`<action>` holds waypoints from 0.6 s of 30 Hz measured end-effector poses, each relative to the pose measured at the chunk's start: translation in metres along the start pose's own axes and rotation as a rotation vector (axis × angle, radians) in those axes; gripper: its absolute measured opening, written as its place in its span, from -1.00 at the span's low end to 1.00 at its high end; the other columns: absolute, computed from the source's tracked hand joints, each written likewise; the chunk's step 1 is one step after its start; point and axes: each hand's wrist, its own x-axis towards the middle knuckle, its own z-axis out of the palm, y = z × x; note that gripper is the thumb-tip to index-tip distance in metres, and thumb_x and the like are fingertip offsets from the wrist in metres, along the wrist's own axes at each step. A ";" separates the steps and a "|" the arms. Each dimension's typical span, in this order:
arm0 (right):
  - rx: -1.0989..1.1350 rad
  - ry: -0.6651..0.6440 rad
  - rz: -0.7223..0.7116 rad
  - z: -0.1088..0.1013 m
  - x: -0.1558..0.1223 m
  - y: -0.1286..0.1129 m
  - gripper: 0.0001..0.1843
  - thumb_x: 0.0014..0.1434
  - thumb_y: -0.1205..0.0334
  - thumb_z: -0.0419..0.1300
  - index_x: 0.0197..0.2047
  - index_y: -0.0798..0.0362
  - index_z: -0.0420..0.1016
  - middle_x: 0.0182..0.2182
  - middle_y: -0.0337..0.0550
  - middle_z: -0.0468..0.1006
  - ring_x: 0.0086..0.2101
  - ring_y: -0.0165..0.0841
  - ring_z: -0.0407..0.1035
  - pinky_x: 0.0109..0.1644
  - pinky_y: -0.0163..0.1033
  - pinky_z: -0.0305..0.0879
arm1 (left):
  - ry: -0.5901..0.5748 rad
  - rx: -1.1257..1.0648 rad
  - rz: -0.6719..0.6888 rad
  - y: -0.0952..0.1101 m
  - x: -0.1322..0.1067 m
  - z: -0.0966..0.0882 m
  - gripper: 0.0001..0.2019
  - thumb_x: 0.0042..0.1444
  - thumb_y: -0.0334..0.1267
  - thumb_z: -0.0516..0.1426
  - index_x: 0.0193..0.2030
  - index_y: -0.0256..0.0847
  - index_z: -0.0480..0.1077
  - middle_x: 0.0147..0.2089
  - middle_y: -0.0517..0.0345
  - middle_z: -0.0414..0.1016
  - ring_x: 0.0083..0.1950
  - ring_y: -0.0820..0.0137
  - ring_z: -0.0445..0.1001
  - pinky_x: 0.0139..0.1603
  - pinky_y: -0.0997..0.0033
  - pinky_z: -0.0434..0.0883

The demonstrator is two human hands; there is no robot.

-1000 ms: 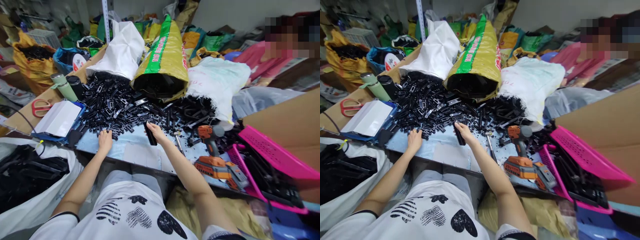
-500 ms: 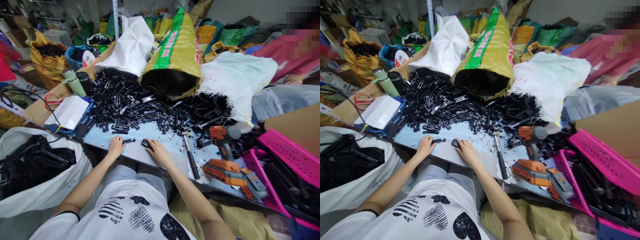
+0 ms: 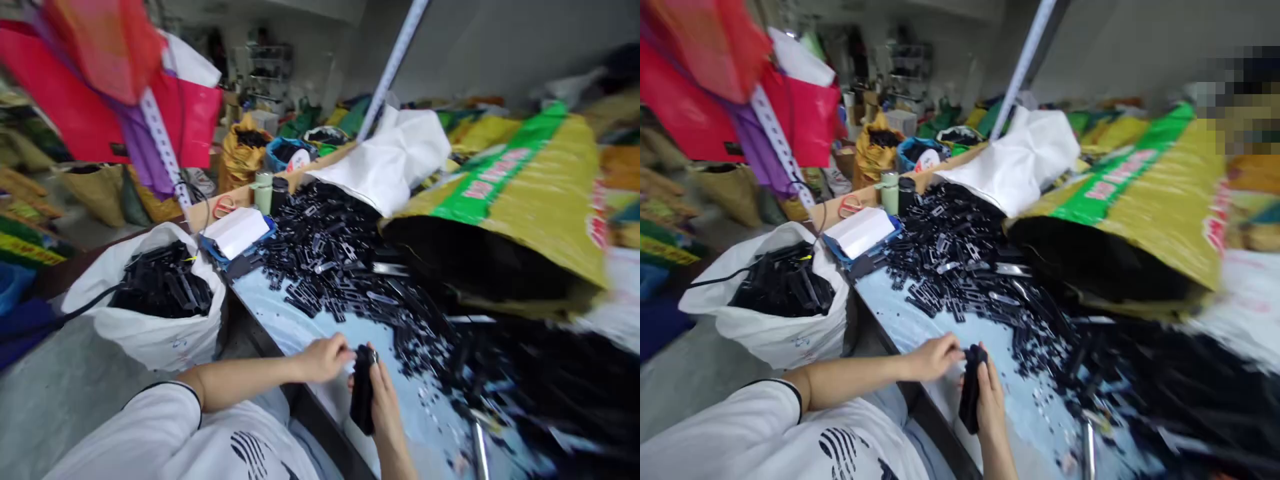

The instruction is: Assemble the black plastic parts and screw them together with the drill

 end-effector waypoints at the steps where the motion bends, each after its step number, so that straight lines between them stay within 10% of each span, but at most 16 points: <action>1: 0.020 -0.005 -0.005 0.000 0.000 -0.001 -0.16 0.06 -0.26 0.02 0.35 -0.20 -0.05 -0.44 -0.14 0.53 -0.48 -0.17 0.46 -0.42 -0.03 0.42 | -0.006 -0.002 0.015 0.004 -0.003 0.002 -0.76 0.18 -0.17 0.06 -0.05 -0.19 0.30 -0.31 0.19 0.46 -0.28 0.41 0.44 -0.23 0.45 0.35; 12: -0.398 -0.143 -0.440 -0.017 -0.004 -0.010 -0.36 0.03 -0.08 0.22 0.13 0.05 0.40 -0.21 -0.06 0.53 -0.54 -0.46 0.33 -0.44 -0.30 0.38 | 0.096 0.226 0.167 0.011 -0.028 -0.001 -0.67 0.20 -0.22 0.04 0.06 -0.22 0.42 -0.19 0.02 0.50 -0.12 0.31 0.47 -0.03 0.32 0.41; 18: -0.217 0.185 -0.589 0.012 -0.008 -0.012 -0.44 0.24 -0.04 0.00 0.21 0.05 0.30 -0.18 0.00 0.49 -0.48 -0.45 0.34 -0.38 -0.30 0.38 | 0.388 0.016 0.348 0.021 -0.011 0.020 -0.66 0.28 -0.25 -0.06 0.10 -0.26 0.38 -0.20 -0.02 0.43 -0.16 0.37 0.42 -0.10 0.34 0.42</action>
